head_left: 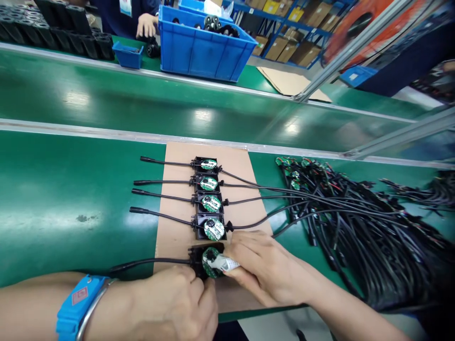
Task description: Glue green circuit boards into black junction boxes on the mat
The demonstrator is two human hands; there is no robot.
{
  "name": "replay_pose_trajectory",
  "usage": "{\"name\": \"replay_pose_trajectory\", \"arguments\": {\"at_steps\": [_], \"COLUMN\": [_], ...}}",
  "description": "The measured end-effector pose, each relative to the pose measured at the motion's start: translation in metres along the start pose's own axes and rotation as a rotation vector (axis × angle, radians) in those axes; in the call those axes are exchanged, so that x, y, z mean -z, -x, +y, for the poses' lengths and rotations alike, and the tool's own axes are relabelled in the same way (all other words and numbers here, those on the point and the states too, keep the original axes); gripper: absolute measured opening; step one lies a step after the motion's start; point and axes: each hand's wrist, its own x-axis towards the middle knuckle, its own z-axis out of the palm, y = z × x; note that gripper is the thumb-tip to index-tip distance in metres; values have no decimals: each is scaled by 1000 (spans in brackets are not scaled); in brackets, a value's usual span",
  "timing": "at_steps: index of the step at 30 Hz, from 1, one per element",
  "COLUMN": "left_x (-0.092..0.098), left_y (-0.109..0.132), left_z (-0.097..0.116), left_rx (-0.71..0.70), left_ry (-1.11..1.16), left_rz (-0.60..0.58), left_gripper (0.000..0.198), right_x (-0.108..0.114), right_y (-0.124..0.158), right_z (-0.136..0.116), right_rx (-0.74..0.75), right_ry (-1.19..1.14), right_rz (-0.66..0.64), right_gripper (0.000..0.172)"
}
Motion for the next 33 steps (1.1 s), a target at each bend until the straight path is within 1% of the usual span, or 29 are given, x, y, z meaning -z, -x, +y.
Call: {"name": "replay_pose_trajectory", "arguments": {"at_steps": [3, 6, 12, 15, 20, 25, 30, 33], "left_x": [-2, 1, 8, 8, 9, 10, 7, 5], "left_y": [0, -1, -1, -1, -2, -4, -3, -2], "left_z": [0, -3, -6, -6, -7, -9, -10, -9], "left_rx": [-56, -64, -93, -101, -108, -90, -97, -86], "left_ry": [11, 7, -4, -8, -13, -14, 0, 11], "left_rz": [16, 13, -24, -41, -62, -51, -69, -76], "left_gripper": [19, 19, 24, 27, 29, 28, 27, 23], "right_x": [0, 1, 4, 2, -1, -1, -2, 1], "right_y": [7, 13, 20, 17, 7, 7, 16, 20], "right_z": [-4, -5, 3, 7, 11, 15, 9, 4], "right_rx": [-13, -21, -60, -51, 3, -1, -53, -77], "right_ry": [3, 15, 2, 0, -48, -29, 32, -3], "right_rz": [-29, -39, -4, 25, 76, 76, 58, 44], "right_gripper": [10, 10, 12, 14, 13, 12, 12, 9]}}
